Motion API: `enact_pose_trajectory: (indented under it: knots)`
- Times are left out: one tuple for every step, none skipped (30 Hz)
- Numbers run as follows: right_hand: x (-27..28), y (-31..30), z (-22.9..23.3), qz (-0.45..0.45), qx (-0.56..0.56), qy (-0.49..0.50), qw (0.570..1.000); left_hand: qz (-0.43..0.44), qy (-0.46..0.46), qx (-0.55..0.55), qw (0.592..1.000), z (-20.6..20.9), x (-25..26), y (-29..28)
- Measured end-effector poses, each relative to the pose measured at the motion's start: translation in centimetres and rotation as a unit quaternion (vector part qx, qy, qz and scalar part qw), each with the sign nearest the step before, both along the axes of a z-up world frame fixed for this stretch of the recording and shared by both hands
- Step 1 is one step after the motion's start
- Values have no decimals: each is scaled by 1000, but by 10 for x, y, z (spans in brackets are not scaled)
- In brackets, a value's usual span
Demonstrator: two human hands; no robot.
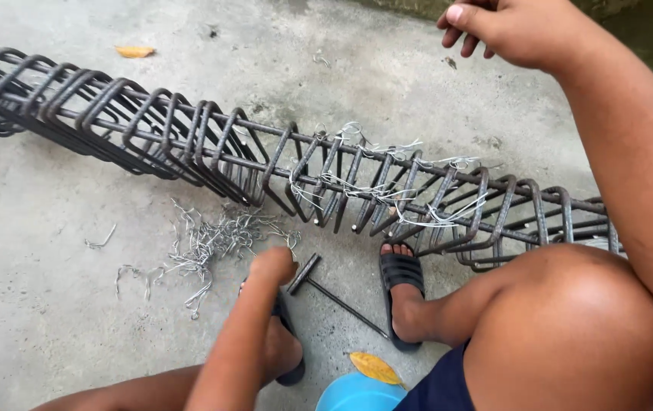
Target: Tying rebar intersections with wire using a manual twisting tool
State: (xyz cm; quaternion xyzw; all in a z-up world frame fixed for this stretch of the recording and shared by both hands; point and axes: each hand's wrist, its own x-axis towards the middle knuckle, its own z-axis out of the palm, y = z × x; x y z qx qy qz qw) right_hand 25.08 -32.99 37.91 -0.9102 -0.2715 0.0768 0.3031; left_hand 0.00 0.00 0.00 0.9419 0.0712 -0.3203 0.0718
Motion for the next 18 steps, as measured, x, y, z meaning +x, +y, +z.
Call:
enact_pose_trajectory:
  knots:
    - [0,3,4,-23,-26,-5,999,54,18,-21,998,-37,-4,1]
    - [0,6,8,-45,-52,-10,998,107,36,-42,993,-73,-8,2]
    - [3,6,7,-48,-57,-15,997,104,32,-47,993,-85,-20,-6]
    - [5,6,7,-41,-42,-10,998,116,-27,-42,992,-97,-33,-14]
    - [6,4,6,-37,-27,-4,999,126,-84,-38,988,-108,-47,-21]
    - [8,6,6,-43,-32,-7,999,120,-86,-44,988,-114,-51,-27]
    - [9,7,4,-55,-48,7,997,113,-118,-8,987,-119,-55,-31]
    - [9,8,2,-68,-63,20,996,107,-150,28,983,-125,-59,-34]
    - [9,9,1,-71,-67,20,995,104,-150,24,983,-130,-55,-32]
    - [8,10,0,-79,-91,26,992,95,-145,28,984,-135,-51,-30]
    - [7,10,-2,-90,-116,31,989,85,-142,32,986,-141,-45,-29]
    - [7,9,-5,-94,-119,30,988,81,-143,27,986,-142,-42,-27]
    - [8,10,-7,-87,-132,29,987,96,-106,2,990,-142,-37,-24]
    - [8,10,-9,-79,-144,28,986,110,-70,-23,991,-141,-34,-21]
    - [7,12,-9,-78,-145,26,986,112,-71,-24,991,-140,-30,-20]
    - [6,13,-8,-78,-159,28,984,114,-41,-33,992,-139,-27,-19]
    - [5,13,-8,-78,-171,30,982,116,-10,-42,992,-138,-24,-18]
    - [4,12,-7,-78,-171,28,982,117,-12,-42,992,-140,-20,-17]
